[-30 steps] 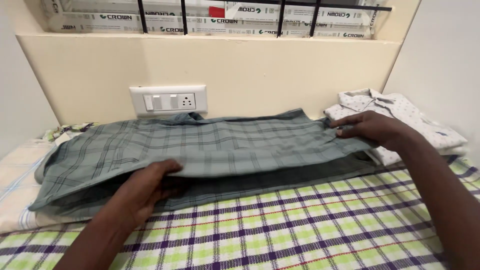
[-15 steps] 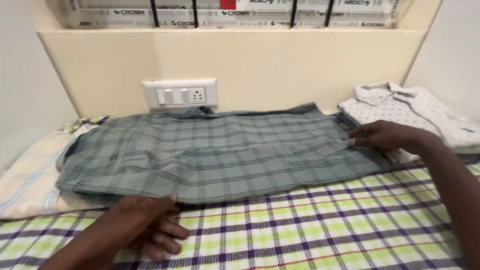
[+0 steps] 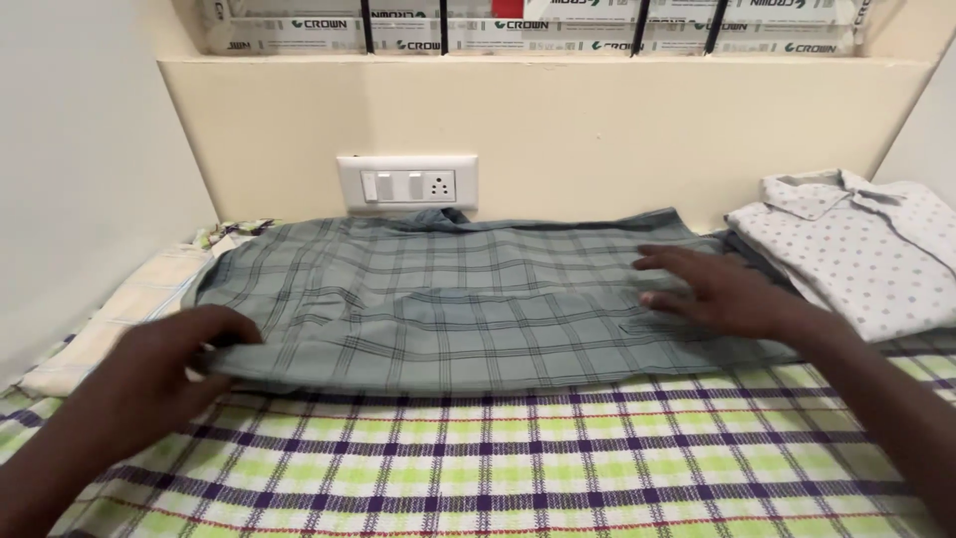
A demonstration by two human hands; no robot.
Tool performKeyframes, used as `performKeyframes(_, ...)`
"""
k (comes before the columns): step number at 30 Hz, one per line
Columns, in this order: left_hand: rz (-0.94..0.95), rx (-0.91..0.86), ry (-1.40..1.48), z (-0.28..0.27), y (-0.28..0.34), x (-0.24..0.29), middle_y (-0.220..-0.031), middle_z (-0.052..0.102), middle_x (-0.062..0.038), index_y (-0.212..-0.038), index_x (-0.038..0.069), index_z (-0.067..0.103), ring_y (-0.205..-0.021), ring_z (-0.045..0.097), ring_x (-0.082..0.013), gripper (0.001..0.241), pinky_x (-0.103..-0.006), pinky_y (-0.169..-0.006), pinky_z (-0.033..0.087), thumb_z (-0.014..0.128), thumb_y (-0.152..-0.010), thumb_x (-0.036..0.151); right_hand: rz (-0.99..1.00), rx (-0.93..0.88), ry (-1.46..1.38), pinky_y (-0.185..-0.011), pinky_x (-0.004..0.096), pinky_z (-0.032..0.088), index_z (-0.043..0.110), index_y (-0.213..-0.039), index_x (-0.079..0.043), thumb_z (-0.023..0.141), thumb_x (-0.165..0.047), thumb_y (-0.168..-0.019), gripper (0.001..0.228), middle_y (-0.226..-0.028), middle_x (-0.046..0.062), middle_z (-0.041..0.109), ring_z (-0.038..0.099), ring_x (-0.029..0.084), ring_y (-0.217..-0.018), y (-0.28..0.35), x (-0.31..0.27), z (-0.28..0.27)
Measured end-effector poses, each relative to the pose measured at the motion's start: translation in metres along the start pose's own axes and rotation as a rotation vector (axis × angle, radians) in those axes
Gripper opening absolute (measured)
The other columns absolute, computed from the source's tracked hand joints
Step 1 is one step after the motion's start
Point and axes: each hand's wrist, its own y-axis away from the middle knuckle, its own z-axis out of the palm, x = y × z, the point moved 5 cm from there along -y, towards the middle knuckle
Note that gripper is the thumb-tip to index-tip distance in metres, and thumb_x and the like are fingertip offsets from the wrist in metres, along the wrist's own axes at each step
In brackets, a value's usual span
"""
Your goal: The person folds a grey plaid shirt on a bed. They smooth the fabric, fold the sleeves inward, and then fold the shirt in half. Other folded shirts are visible on the bed.
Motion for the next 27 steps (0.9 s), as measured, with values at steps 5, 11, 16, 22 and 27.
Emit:
performKeyframes(5, -0.201, 0.124, 0.054, -0.004, 0.005, -0.019, -0.090, 0.074, -0.006, -0.118, 0.013, 0.073, -0.067, 0.071, -0.0202, 0.033, -0.0346, -0.060, 0.058, 0.080, -0.086, 0.015, -0.123, -0.093, -0.005, -0.119, 0.046, 0.033, 0.038, -0.155, -0.019, 0.047, -0.059, -0.096, 0.072, -0.170, 0.000, 0.026, 0.032, 0.025, -0.151, -0.001, -0.036, 0.027)
performKeyframes(11, -0.311, 0.212, 0.154, -0.005, 0.011, -0.024, -0.075, 0.070, -0.007, -0.107, 0.010, 0.073, -0.055, 0.068, -0.0204, 0.023, -0.0374, -0.056, 0.053, 0.079, -0.089, 0.023, -0.027, -0.243, 0.014, -0.126, 0.045, 0.015, 0.019, -0.165, -0.021, 0.028, -0.064, -0.097, 0.081, -0.172, 0.000, 0.015, 0.012, 0.021, -0.159, 0.003, -0.023, 0.052)
performKeyframes(16, -0.206, 0.027, -0.043, 0.000, 0.008, -0.017, -0.091, 0.067, -0.005, -0.106, 0.014, 0.068, -0.078, 0.065, -0.0230, 0.030, -0.0385, -0.070, 0.055, 0.080, -0.079, 0.011, -0.114, -0.218, 0.054, -0.127, 0.041, 0.014, 0.016, -0.165, -0.017, 0.026, -0.063, -0.099, 0.081, -0.173, 0.001, 0.013, 0.008, 0.021, -0.159, -0.001, -0.014, 0.058)
performKeyframes(22, 0.011, -0.291, -0.011, 0.035, 0.007, -0.046, -0.106, 0.057, 0.001, -0.102, 0.016, 0.063, -0.096, 0.061, -0.0182, 0.040, -0.0356, -0.079, 0.054, 0.079, -0.068, 0.004, -0.140, -0.207, 0.039, -0.126, 0.041, 0.016, 0.019, -0.161, -0.014, 0.028, -0.061, -0.100, 0.078, -0.172, 0.003, 0.016, 0.013, 0.022, -0.158, 0.000, -0.015, 0.055)
performKeyframes(27, 0.212, -0.272, 0.200, 0.020, 0.003, -0.025, -0.116, 0.054, -0.005, -0.122, 0.017, 0.056, -0.105, 0.058, -0.0234, 0.062, -0.0405, -0.084, 0.053, 0.089, -0.069, 0.015, -0.188, -0.072, -0.020, -0.118, 0.043, 0.032, 0.044, -0.149, -0.013, 0.042, -0.052, -0.100, 0.062, -0.156, 0.006, 0.044, 0.038, 0.025, -0.146, -0.021, -0.054, 0.037)
